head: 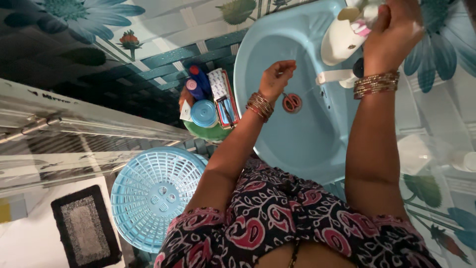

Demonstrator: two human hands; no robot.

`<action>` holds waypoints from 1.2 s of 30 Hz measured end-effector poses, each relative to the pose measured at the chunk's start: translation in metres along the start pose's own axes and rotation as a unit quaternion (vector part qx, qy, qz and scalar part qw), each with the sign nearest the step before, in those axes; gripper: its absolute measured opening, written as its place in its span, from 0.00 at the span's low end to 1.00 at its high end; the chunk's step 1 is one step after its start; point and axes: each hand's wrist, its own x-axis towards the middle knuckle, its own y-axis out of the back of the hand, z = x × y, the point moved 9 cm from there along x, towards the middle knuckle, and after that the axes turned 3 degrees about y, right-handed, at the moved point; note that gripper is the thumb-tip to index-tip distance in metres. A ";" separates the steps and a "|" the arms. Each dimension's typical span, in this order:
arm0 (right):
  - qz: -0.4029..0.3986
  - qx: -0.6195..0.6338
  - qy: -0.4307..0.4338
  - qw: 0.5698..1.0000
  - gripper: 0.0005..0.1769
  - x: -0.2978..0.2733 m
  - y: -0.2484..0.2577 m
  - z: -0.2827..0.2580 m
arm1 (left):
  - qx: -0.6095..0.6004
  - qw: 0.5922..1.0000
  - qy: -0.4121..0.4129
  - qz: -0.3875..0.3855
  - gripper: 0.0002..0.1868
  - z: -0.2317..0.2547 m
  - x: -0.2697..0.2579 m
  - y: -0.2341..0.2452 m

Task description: The person organizes various hygiene items around a sink, including toothbrushes, toothpaste, and bottles.

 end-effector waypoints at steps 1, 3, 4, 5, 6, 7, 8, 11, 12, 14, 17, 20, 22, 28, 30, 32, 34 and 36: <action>0.000 0.000 0.000 1.000 0.17 -0.001 0.000 0.000 | 0.000 1.000 0.000 0.000 0.16 0.001 0.001 -0.001; 0.026 -0.005 -0.011 1.000 0.16 -0.010 0.006 -0.005 | 0.000 1.000 0.029 0.010 0.16 -0.005 0.001 0.002; 0.018 0.004 -0.009 1.000 0.15 -0.019 0.003 -0.013 | -0.001 0.999 0.030 0.012 0.16 -0.006 0.001 0.003; 0.010 0.011 -0.007 1.000 0.14 -0.031 -0.001 -0.024 | 0.012 0.999 0.037 0.023 0.16 -0.010 0.003 0.006; -0.013 0.002 0.026 1.000 0.08 -0.045 -0.009 -0.042 | 0.025 0.998 0.045 0.033 0.16 -0.015 0.005 0.008; -0.037 -0.007 0.059 0.998 0.04 -0.063 -0.019 -0.063 | 0.025 0.998 0.047 0.033 0.16 -0.021 0.007 0.009; -0.094 0.060 0.004 0.994 0.03 -0.085 -0.041 -0.071 | 0.034 0.996 0.022 0.076 0.16 -0.023 0.009 0.016; -0.216 0.124 -0.071 0.966 0.07 -0.155 -0.101 -0.085 | 0.037 0.990 0.002 0.135 0.17 -0.041 0.013 0.033; -0.271 0.125 -0.122 0.947 0.08 -0.183 -0.123 -0.078 | 0.031 0.988 0.006 0.152 0.17 -0.050 0.014 0.040; -0.318 0.101 -0.133 0.933 0.14 -0.223 -0.150 -0.062 | 0.017 0.989 -0.006 0.145 0.17 -0.067 0.016 0.045; -0.410 0.062 -0.173 0.893 0.22 -0.272 -0.177 -0.040 | 0.010 0.993 -0.004 0.121 0.17 -0.095 0.023 0.046; -0.430 0.026 -0.164 0.887 0.19 -0.288 -0.182 -0.036 | -0.015 0.996 0.014 0.082 0.22 -0.119 0.031 0.037; -0.401 -0.002 -0.126 0.907 0.14 -0.280 -0.178 -0.038 | -0.048 0.997 0.014 0.055 0.25 -0.123 0.043 0.024; -0.406 0.028 -0.216 0.887 0.09 -0.295 -0.181 0.001 | -0.076 0.994 -0.007 -0.074 0.39 -0.096 0.067 -0.022; -0.299 0.141 -0.349 0.877 0.09 -0.322 -0.182 0.040 | -0.071 0.982 -0.124 -0.121 0.27 -0.072 0.082 -0.040; -0.224 0.233 -0.498 0.804 0.09 -0.366 -0.188 0.078 | -0.015 0.988 -0.121 -0.095 0.22 -0.081 0.085 -0.043; -0.185 0.266 -0.599 0.732 0.10 -0.389 -0.189 0.095 | 0.044 0.989 -0.118 -0.071 0.19 -0.086 0.083 -0.046; -0.046 0.498 -0.500 0.707 0.05 -0.360 -0.188 0.081 | 0.136 0.990 0.046 0.003 0.30 -0.121 0.078 -0.031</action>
